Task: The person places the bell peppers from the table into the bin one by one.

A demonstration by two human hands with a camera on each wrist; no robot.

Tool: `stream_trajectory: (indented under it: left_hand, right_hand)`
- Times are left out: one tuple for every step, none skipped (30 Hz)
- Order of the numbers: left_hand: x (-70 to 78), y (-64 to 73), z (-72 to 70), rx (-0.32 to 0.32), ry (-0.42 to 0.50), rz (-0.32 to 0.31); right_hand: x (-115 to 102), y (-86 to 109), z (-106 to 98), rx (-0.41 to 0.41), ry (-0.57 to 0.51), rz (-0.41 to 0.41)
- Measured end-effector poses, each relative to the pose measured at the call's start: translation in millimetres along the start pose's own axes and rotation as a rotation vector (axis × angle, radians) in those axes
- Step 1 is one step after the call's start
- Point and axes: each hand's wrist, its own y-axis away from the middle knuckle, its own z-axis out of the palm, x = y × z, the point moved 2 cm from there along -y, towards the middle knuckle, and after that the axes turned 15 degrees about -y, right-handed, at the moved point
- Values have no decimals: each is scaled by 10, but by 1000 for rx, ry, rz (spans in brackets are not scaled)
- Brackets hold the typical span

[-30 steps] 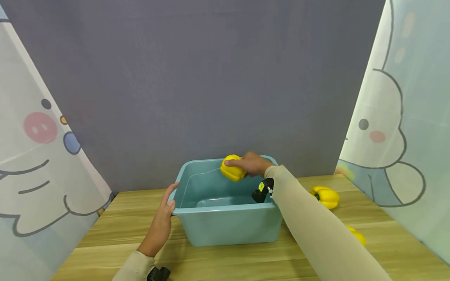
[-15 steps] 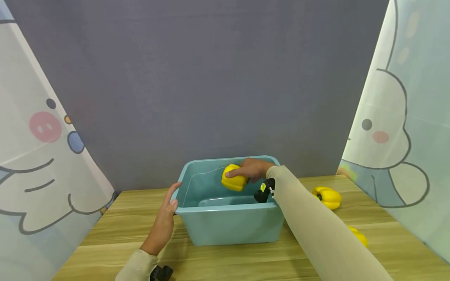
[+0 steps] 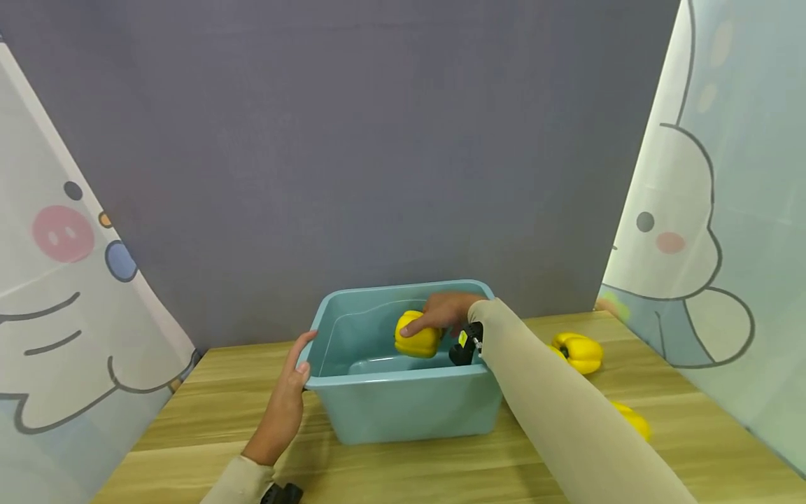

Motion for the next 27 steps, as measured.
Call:
stream_trajectory:
  left_hand:
    - [3,2,0,1,1,-2]
    - [4,5,1,5,4,-5]
    - [6,7,1,7,7,-6]
    - [7,9,2,8,9,-8]
    - [8,10,3,9,7,-9]
    - [9,11,4,9,10,-9]
    - [10,11,5,9,12,-9]
    - [11,12,7,8,14,-9]
    - [13,12,7,9,12,-8]
    - [14,13,6,9,11,-8]
    - [15,14,4,12,7,-8]
    - [15,16,1,15,5,-8]
    - [16,14,-2,16,2,-7]
    - [16,12,-6,18,-1,-6]
    - [17,10,-11,20,-2,-4]
    - [15,8,-15,20,-3,-3]
    - [15,5,-18,20,-4,-2]
    - [15,2,-21,19,-3,0]
    - [15,-2,-22,18,0,2]
    - [17,-7,-23,18,4,5]
    - [14,-10,-22,16,4,1]
    - [12,-11,-20,15,5,1]
    - [8,-9,-17,16,5,2]
    - [6,-7,-14,16,5,1]
    - [3,-4,-10,14,4,-1]
    - [1,-2,-8,10,5,-4]
    - [-3,0,-5,8,3,-11]
  right_hand:
    - [6,-4,6,-4,1,3]
    - [8,-6,12,-7,4,4]
    - [11,-9,18,-11,5,5]
    - [14,-12,22,-15,3,6]
    - [16,-15,27,-20,1,9]
    - [17,-17,30,-24,-5,12]
    - [20,-19,34,-28,-10,16]
    - [22,-19,38,-29,-9,19]
    - [24,-21,41,-31,-8,22]
    - [23,-20,45,-31,-4,24]
    - [23,-21,47,-29,5,26]
    - [22,-24,50,-28,12,28]
    - [21,-26,48,-27,23,29]
    - [17,-26,46,-27,34,29]
    - [12,-28,43,-27,41,29]
    - [6,-29,39,-28,48,29]
    - [1,-30,33,-28,56,28]
    - [-5,-29,29,-29,61,27]
    - [-10,-25,26,-29,62,28]
    - [-12,-21,25,-27,63,29]
    - [-13,-15,26,-25,62,31]
    - [-14,-5,30,-22,62,32]
    - [-12,4,37,-18,60,36]
    - [-8,12,48,-14,59,38]
    - [-3,19,60,-14,60,39]
    - [4,23,69,-17,67,37]
    - [6,29,75,-22,77,35]
